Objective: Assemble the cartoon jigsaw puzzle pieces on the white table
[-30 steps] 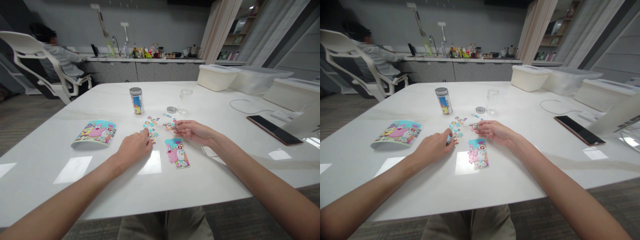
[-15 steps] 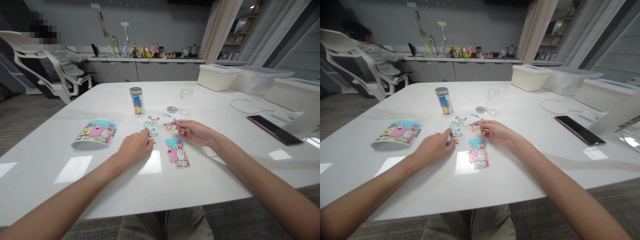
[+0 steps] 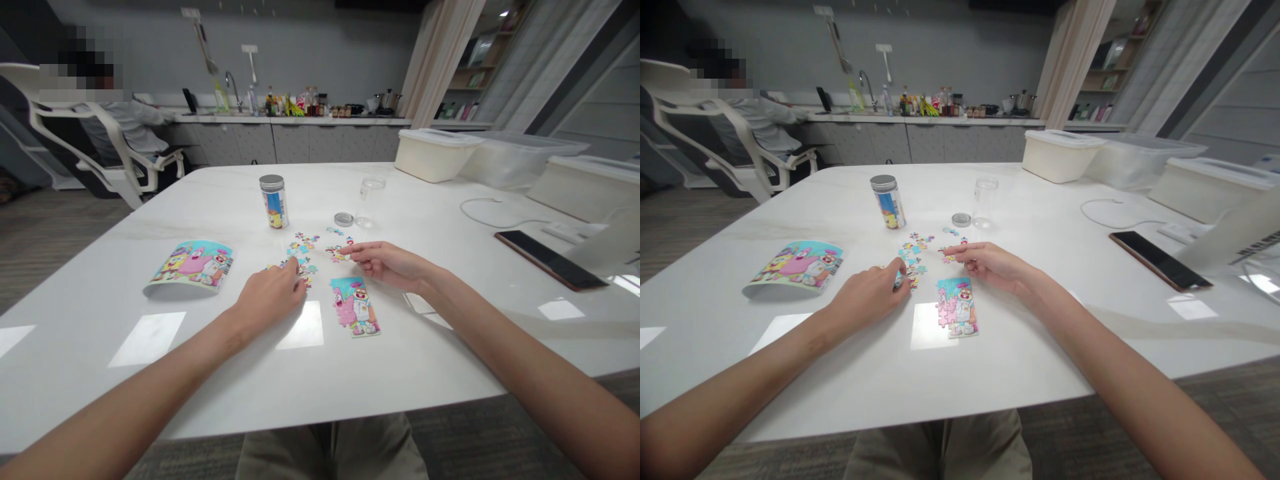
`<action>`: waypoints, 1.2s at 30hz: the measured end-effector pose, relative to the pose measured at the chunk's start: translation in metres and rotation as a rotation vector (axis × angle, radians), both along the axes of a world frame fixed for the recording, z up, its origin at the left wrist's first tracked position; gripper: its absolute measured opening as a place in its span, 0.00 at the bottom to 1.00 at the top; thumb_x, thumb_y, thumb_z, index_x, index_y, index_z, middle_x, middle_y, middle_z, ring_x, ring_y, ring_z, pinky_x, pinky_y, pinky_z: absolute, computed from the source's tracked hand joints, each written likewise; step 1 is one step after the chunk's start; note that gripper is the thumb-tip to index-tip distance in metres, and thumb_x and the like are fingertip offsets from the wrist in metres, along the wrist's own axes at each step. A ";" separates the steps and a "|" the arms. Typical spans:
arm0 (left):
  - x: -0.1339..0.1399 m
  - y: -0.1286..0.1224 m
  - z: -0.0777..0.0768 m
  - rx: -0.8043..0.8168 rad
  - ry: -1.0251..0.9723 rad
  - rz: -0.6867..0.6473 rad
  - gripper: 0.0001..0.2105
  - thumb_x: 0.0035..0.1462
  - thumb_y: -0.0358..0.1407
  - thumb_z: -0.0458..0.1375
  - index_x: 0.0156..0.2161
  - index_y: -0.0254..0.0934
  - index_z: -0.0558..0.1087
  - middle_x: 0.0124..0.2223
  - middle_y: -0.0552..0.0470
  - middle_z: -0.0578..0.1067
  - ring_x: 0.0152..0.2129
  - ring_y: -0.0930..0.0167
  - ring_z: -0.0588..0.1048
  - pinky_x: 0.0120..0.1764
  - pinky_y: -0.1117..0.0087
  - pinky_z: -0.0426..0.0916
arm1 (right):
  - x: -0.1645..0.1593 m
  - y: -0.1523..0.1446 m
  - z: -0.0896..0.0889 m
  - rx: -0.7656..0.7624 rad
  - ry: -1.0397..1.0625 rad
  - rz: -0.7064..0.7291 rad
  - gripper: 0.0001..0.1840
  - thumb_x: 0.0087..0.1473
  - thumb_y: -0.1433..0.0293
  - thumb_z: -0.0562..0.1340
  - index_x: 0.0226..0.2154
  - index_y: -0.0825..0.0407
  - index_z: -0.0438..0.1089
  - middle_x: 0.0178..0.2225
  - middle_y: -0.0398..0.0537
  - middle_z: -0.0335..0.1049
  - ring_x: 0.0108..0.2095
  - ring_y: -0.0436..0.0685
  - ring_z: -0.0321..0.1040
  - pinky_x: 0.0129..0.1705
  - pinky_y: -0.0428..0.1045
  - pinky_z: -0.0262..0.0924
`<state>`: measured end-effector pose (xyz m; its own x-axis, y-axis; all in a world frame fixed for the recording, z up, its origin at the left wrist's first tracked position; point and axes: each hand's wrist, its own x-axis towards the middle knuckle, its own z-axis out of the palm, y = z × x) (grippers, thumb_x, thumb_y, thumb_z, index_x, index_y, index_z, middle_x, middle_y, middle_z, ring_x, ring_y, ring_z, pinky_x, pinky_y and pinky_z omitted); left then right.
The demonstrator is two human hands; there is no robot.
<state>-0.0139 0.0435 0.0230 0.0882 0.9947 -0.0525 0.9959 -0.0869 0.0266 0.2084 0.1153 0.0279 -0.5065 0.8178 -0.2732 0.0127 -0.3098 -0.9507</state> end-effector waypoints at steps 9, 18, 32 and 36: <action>0.000 0.000 -0.001 -0.001 -0.005 -0.006 0.16 0.62 0.42 0.41 0.46 0.36 0.64 0.33 0.43 0.76 0.29 0.62 0.74 0.28 0.67 0.60 | 0.002 0.001 -0.003 -0.107 0.118 -0.005 0.07 0.43 0.76 0.68 0.30 0.55 0.73 0.35 0.51 0.71 0.38 0.53 0.69 0.46 0.47 0.65; 0.000 -0.001 0.000 0.001 0.010 -0.006 0.16 0.62 0.42 0.41 0.47 0.36 0.63 0.33 0.43 0.76 0.29 0.61 0.74 0.28 0.66 0.60 | 0.003 0.001 -0.003 -0.066 0.023 0.020 0.08 0.35 0.80 0.68 0.24 0.55 0.75 0.33 0.51 0.72 0.36 0.53 0.68 0.50 0.51 0.63; 0.000 0.000 -0.001 0.002 0.020 0.005 0.16 0.62 0.42 0.41 0.47 0.36 0.64 0.32 0.45 0.75 0.28 0.64 0.74 0.27 0.68 0.61 | 0.003 0.000 -0.001 -0.051 0.022 0.047 0.07 0.38 0.78 0.67 0.27 0.56 0.77 0.36 0.56 0.74 0.43 0.59 0.70 0.52 0.53 0.64; -0.001 0.000 -0.003 0.010 0.009 -0.012 0.15 0.62 0.42 0.41 0.46 0.36 0.64 0.32 0.45 0.75 0.28 0.63 0.74 0.26 0.68 0.59 | 0.002 0.000 0.000 -0.069 0.062 0.063 0.07 0.43 0.76 0.66 0.30 0.57 0.77 0.43 0.57 0.73 0.46 0.59 0.69 0.54 0.51 0.63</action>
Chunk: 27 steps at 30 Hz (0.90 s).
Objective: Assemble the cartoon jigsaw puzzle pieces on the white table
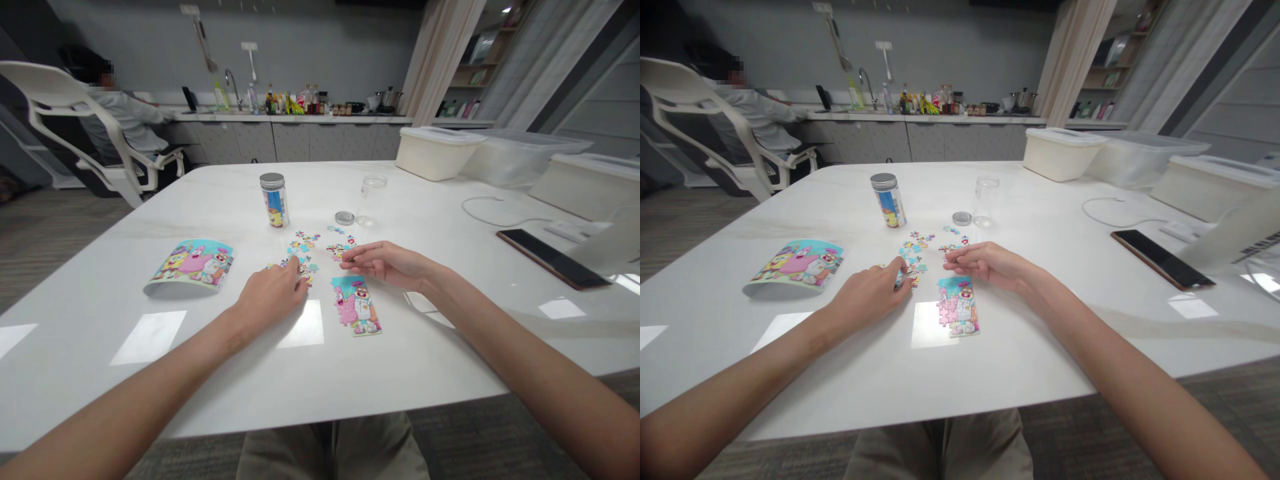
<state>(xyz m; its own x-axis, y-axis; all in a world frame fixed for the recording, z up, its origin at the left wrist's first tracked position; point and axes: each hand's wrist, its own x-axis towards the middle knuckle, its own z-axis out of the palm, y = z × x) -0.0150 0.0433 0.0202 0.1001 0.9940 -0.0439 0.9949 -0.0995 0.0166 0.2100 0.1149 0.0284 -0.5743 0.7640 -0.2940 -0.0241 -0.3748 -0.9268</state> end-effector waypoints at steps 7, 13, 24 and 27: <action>0.001 0.000 0.001 -0.010 -0.003 0.008 0.16 0.62 0.42 0.41 0.47 0.36 0.64 0.32 0.44 0.76 0.29 0.63 0.74 0.28 0.68 0.60 | 0.001 0.002 -0.002 -0.004 -0.003 0.002 0.11 0.46 0.76 0.65 0.36 0.56 0.76 0.45 0.57 0.72 0.46 0.59 0.69 0.53 0.53 0.63; 0.003 -0.001 0.004 -0.027 -0.017 0.014 0.16 0.61 0.41 0.41 0.46 0.36 0.64 0.33 0.44 0.76 0.29 0.62 0.74 0.28 0.66 0.61 | 0.004 0.004 -0.005 0.008 0.014 0.007 0.17 0.40 0.79 0.66 0.37 0.55 0.73 0.46 0.56 0.70 0.45 0.59 0.69 0.51 0.52 0.63; 0.002 -0.001 0.003 -0.030 -0.021 0.009 0.15 0.61 0.41 0.41 0.47 0.37 0.64 0.34 0.43 0.76 0.30 0.62 0.74 0.30 0.66 0.61 | 0.004 0.003 -0.004 -0.014 -0.001 -0.029 0.16 0.37 0.79 0.69 0.33 0.53 0.71 0.32 0.48 0.68 0.38 0.56 0.70 0.45 0.52 0.65; 0.002 -0.002 0.004 -0.028 -0.020 0.001 0.15 0.61 0.40 0.41 0.47 0.36 0.63 0.34 0.43 0.76 0.30 0.61 0.74 0.30 0.66 0.61 | 0.003 0.003 -0.003 0.003 -0.016 -0.035 0.14 0.40 0.75 0.70 0.33 0.54 0.72 0.36 0.50 0.70 0.35 0.53 0.68 0.41 0.50 0.65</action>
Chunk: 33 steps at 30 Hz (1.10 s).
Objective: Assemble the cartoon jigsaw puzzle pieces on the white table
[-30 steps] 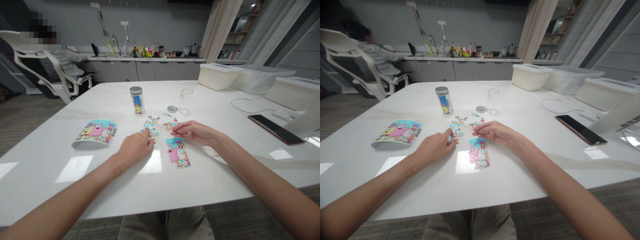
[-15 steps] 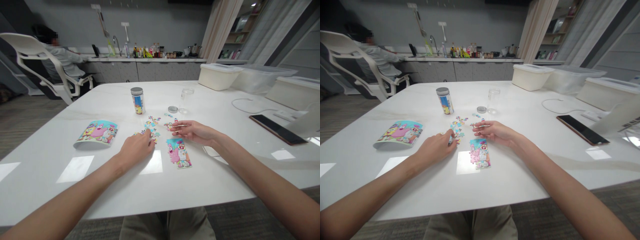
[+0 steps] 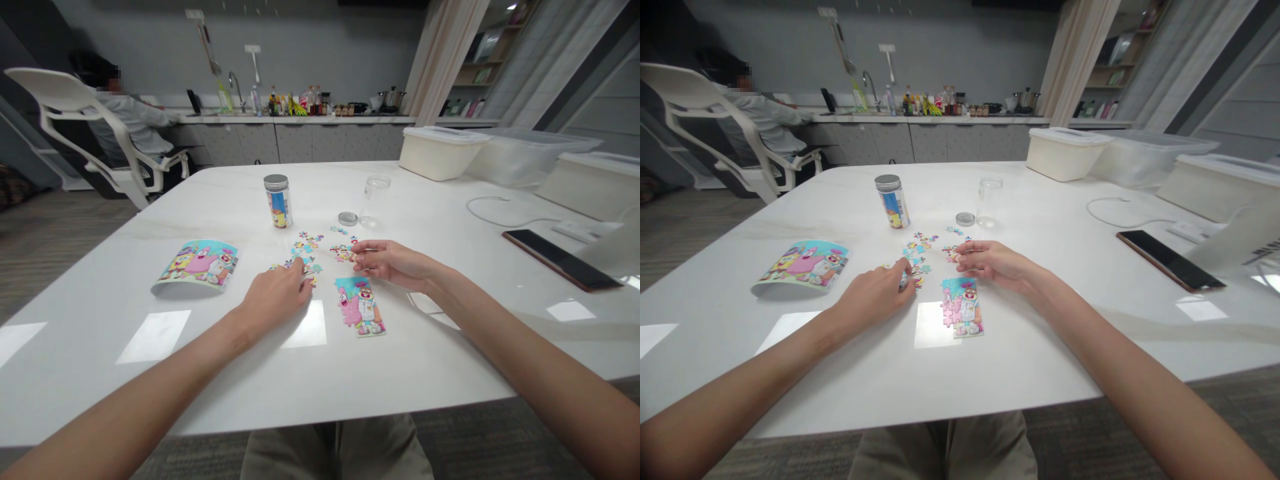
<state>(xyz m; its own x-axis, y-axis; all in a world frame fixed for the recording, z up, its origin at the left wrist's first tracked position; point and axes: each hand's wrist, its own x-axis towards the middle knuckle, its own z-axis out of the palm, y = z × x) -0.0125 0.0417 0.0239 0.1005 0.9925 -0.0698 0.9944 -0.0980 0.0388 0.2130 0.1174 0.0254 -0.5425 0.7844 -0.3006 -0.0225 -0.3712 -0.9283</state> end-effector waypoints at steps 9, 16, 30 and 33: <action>-0.001 0.001 -0.002 0.013 0.018 -0.006 0.15 0.61 0.41 0.41 0.46 0.36 0.63 0.32 0.44 0.76 0.29 0.62 0.74 0.28 0.67 0.59 | -0.003 -0.002 0.003 -0.021 0.006 -0.058 0.15 0.36 0.77 0.70 0.32 0.55 0.71 0.30 0.48 0.69 0.32 0.51 0.66 0.38 0.48 0.64; -0.001 0.001 -0.003 0.024 0.014 -0.013 0.14 0.61 0.41 0.41 0.45 0.37 0.63 0.31 0.45 0.75 0.28 0.62 0.74 0.26 0.67 0.57 | -0.003 -0.003 0.004 -0.039 0.036 -0.013 0.16 0.35 0.76 0.72 0.27 0.52 0.66 0.29 0.46 0.69 0.35 0.53 0.68 0.50 0.54 0.62; -0.001 0.001 -0.002 0.006 0.001 -0.005 0.15 0.61 0.41 0.40 0.46 0.37 0.63 0.32 0.44 0.75 0.28 0.62 0.73 0.28 0.66 0.59 | -0.002 -0.001 0.000 -0.009 0.009 0.017 0.14 0.40 0.71 0.72 0.30 0.54 0.69 0.32 0.47 0.69 0.30 0.49 0.64 0.34 0.46 0.63; -0.001 0.001 -0.003 0.015 0.004 -0.010 0.15 0.61 0.41 0.40 0.46 0.37 0.63 0.32 0.44 0.75 0.28 0.62 0.73 0.28 0.67 0.59 | -0.001 0.001 -0.001 0.016 -0.016 0.009 0.12 0.43 0.69 0.71 0.31 0.54 0.71 0.33 0.47 0.69 0.26 0.46 0.59 0.28 0.45 0.59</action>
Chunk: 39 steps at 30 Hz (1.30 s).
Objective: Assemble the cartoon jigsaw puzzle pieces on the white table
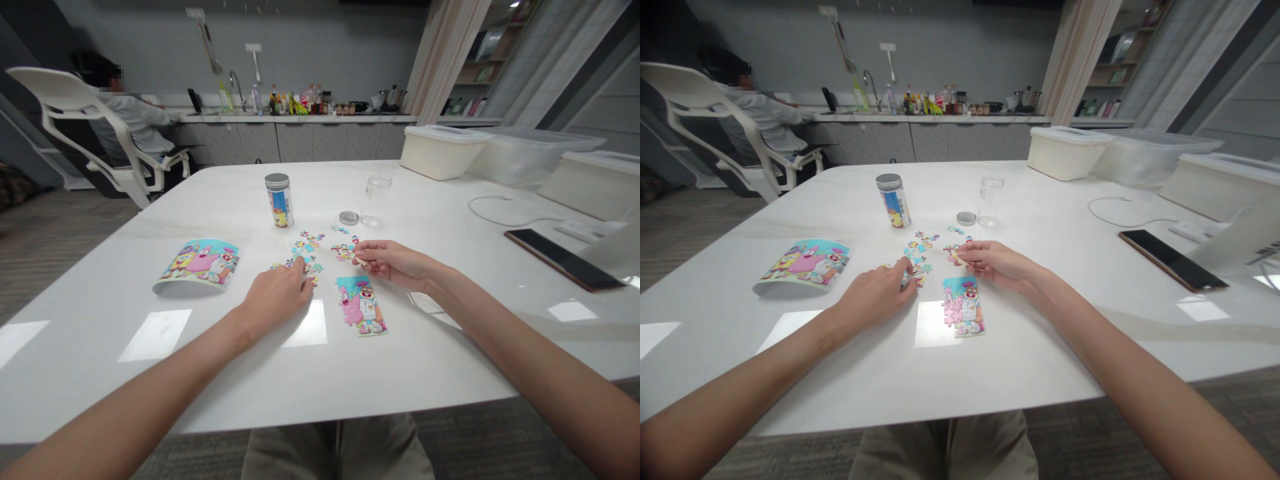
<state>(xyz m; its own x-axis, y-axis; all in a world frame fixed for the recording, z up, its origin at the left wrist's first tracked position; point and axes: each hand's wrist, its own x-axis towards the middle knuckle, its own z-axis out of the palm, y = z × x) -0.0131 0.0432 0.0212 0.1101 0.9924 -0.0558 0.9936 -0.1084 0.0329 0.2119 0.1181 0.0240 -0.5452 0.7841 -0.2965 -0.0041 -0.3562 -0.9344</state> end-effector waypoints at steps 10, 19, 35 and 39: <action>0.000 0.000 0.000 0.013 0.014 -0.011 0.14 0.61 0.41 0.40 0.45 0.37 0.63 0.31 0.45 0.75 0.28 0.62 0.74 0.27 0.67 0.58 | -0.002 -0.002 0.001 -0.027 0.052 -0.023 0.13 0.43 0.76 0.67 0.35 0.55 0.70 0.33 0.49 0.68 0.31 0.50 0.65 0.32 0.46 0.62; 0.001 -0.001 0.002 -0.012 0.012 0.005 0.15 0.61 0.40 0.41 0.46 0.36 0.63 0.32 0.44 0.76 0.29 0.62 0.74 0.28 0.67 0.60 | 0.000 0.000 -0.002 -0.052 0.052 0.019 0.20 0.38 0.78 0.71 0.37 0.54 0.68 0.40 0.50 0.69 0.42 0.58 0.71 0.41 0.48 0.66; 0.000 -0.001 0.000 0.001 0.018 -0.007 0.15 0.62 0.41 0.41 0.46 0.36 0.63 0.32 0.44 0.76 0.29 0.61 0.74 0.28 0.67 0.60 | 0.000 -0.001 0.000 -0.037 0.034 0.017 0.21 0.37 0.76 0.72 0.37 0.52 0.69 0.35 0.47 0.70 0.37 0.54 0.71 0.40 0.48 0.66; 0.000 -0.001 0.000 0.008 0.017 -0.004 0.14 0.61 0.41 0.41 0.46 0.37 0.63 0.32 0.44 0.75 0.28 0.62 0.74 0.28 0.67 0.60 | 0.001 -0.001 0.000 0.036 0.007 0.068 0.18 0.37 0.75 0.72 0.34 0.53 0.71 0.36 0.48 0.71 0.36 0.53 0.69 0.37 0.49 0.64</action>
